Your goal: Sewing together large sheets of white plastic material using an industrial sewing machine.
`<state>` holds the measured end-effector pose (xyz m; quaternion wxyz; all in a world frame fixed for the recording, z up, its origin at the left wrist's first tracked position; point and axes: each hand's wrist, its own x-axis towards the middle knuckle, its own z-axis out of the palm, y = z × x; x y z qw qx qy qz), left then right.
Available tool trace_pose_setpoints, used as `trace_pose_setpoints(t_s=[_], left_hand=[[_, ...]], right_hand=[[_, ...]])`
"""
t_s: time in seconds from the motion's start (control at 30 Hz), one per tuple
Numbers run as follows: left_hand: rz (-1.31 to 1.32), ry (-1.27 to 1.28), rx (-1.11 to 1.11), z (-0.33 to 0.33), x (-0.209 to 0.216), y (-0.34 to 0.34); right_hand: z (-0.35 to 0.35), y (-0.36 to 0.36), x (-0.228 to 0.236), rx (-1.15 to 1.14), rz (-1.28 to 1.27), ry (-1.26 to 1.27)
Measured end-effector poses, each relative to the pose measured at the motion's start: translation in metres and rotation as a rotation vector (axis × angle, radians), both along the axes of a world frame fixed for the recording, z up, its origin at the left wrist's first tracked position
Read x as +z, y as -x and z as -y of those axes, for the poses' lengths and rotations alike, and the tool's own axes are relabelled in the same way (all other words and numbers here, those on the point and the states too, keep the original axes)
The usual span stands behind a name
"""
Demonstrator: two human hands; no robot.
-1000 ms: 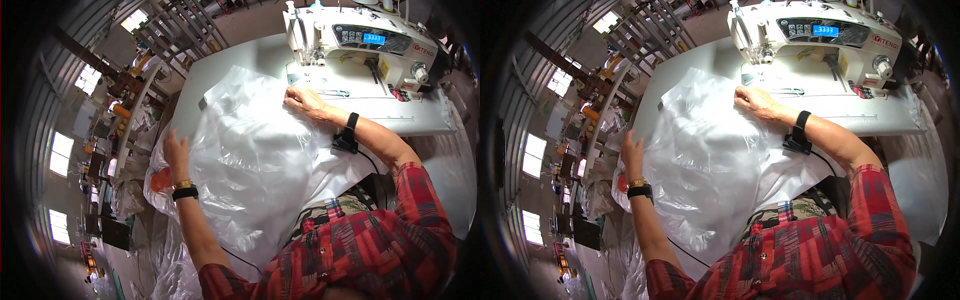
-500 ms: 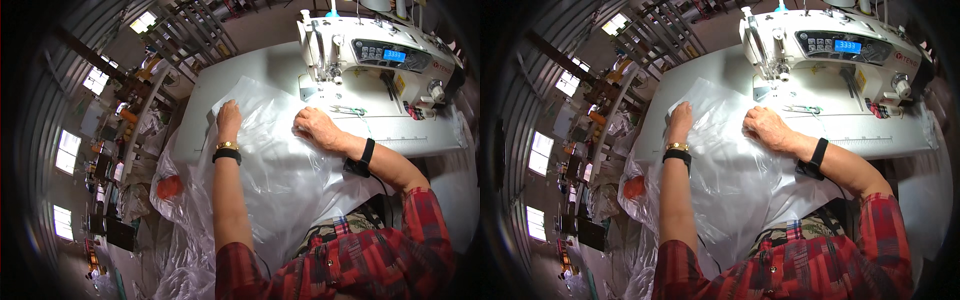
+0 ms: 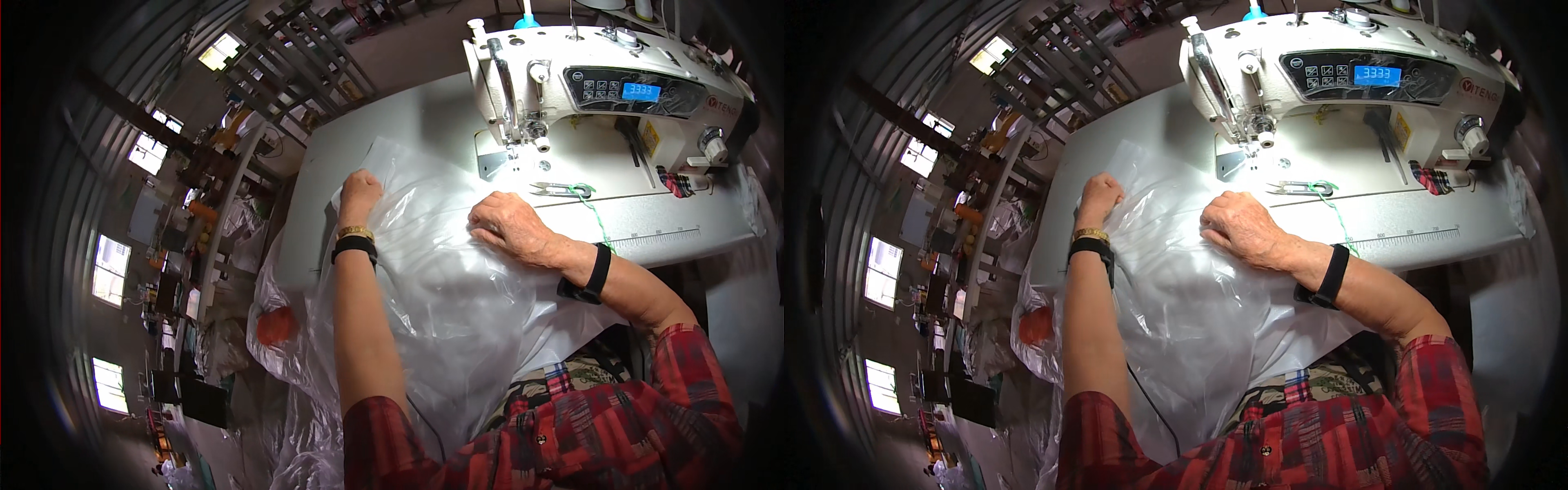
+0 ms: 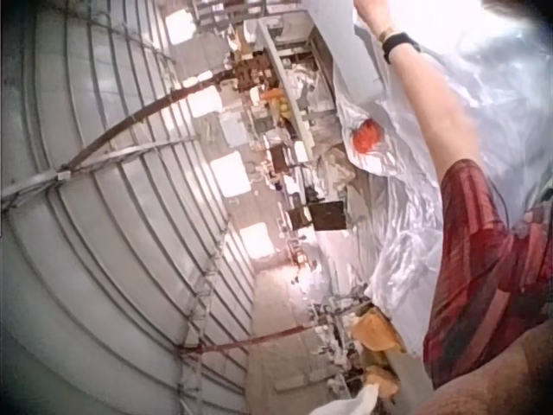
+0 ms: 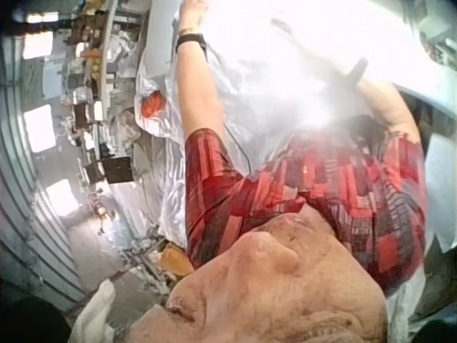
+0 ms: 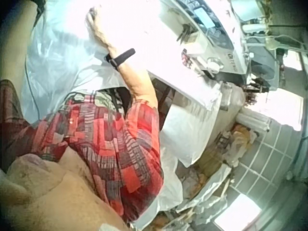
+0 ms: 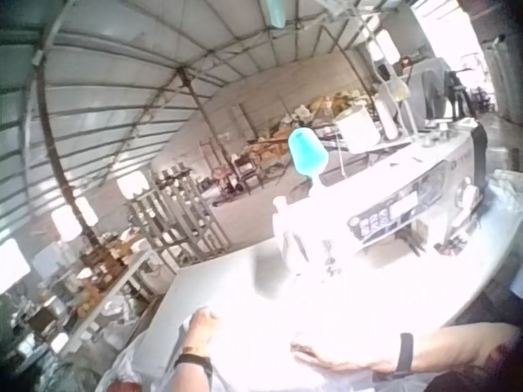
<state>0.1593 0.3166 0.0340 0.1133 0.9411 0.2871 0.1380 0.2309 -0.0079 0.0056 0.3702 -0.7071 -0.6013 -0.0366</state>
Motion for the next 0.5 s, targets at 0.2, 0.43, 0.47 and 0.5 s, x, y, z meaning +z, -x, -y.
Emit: trace_pose_setpoints(t_s=[0.2,0.43,0.47,0.5], left_hand=[[0.464,0.136,0.054,-0.025,0.012,-0.023],[-0.11,0.423,-0.117,-0.011,0.01,-0.011],[-0.114,0.425,-0.113,-0.01,0.009,-0.01],[-0.096,0.361,-0.169,-0.01,0.008,-0.009]], right_hand=[[0.004,-0.002,0.009,-0.045,-0.08,0.014],[0.004,0.001,0.004,-0.047,0.059,-0.011],[0.004,0.001,0.003,-0.043,0.054,-0.01],[0.004,0.001,0.003,-0.045,0.06,-0.015]])
